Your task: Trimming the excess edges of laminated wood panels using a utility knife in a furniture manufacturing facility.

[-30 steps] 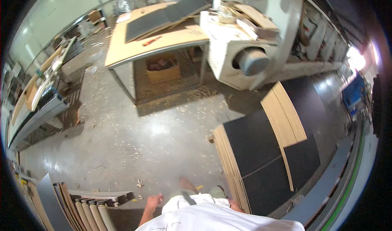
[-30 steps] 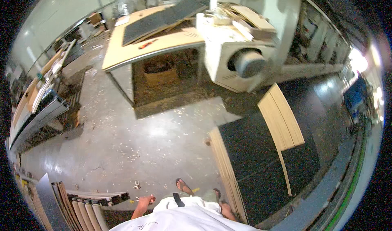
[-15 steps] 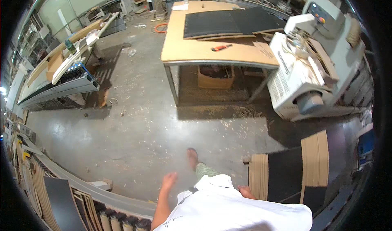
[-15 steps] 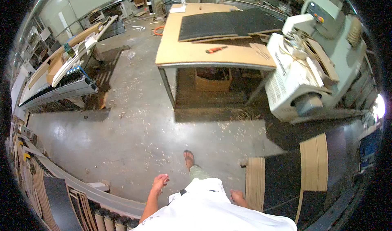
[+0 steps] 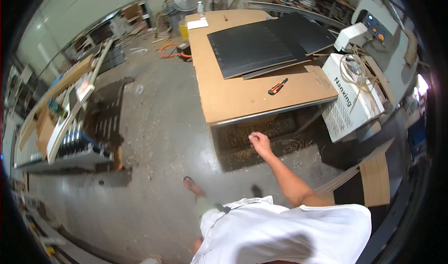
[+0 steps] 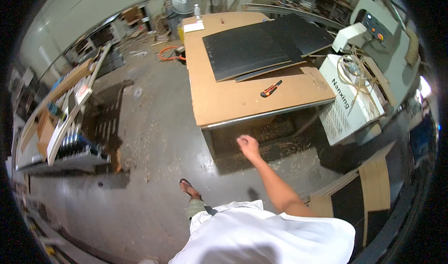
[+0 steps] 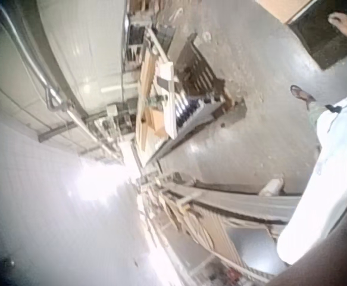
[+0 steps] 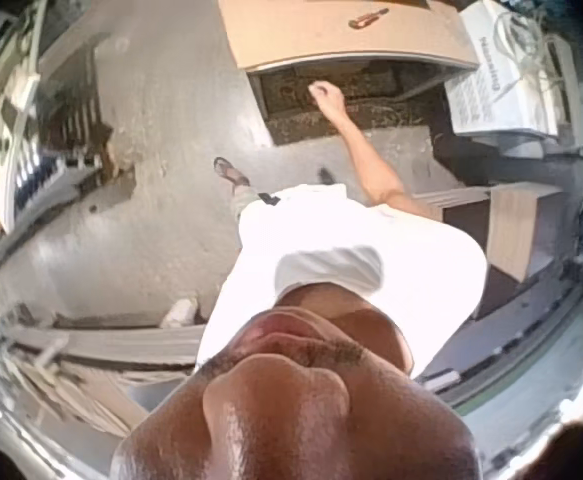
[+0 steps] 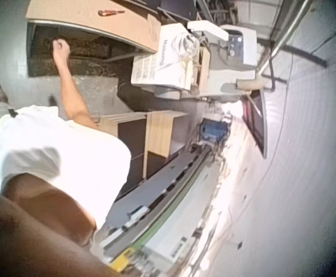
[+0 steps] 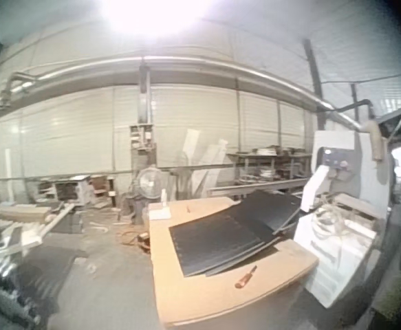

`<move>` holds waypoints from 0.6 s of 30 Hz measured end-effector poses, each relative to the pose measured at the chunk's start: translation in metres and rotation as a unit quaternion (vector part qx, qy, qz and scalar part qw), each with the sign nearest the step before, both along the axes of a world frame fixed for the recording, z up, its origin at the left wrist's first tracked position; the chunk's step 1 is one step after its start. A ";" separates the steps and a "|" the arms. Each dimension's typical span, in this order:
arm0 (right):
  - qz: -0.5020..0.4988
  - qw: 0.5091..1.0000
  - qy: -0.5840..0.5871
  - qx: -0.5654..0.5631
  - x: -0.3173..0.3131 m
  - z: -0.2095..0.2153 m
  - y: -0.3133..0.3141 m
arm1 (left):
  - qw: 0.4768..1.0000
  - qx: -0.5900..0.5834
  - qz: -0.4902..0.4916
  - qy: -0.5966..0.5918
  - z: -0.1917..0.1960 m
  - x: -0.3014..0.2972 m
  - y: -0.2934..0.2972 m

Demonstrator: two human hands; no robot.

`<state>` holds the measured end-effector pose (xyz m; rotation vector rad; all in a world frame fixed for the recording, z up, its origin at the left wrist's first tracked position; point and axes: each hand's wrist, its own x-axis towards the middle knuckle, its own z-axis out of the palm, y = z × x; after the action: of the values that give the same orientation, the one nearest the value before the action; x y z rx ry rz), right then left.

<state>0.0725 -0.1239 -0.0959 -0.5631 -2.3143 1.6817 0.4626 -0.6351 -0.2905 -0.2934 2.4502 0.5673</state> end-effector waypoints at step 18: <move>-0.393 0.919 -0.030 -0.010 -0.271 0.003 -0.047 | 0.892 0.332 0.295 0.088 0.179 -0.783 -0.157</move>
<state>-0.1987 -0.1704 -0.0931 -1.3382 -1.7141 1.2834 -0.3209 -0.7926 -0.1119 -0.7206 2.1306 1.7006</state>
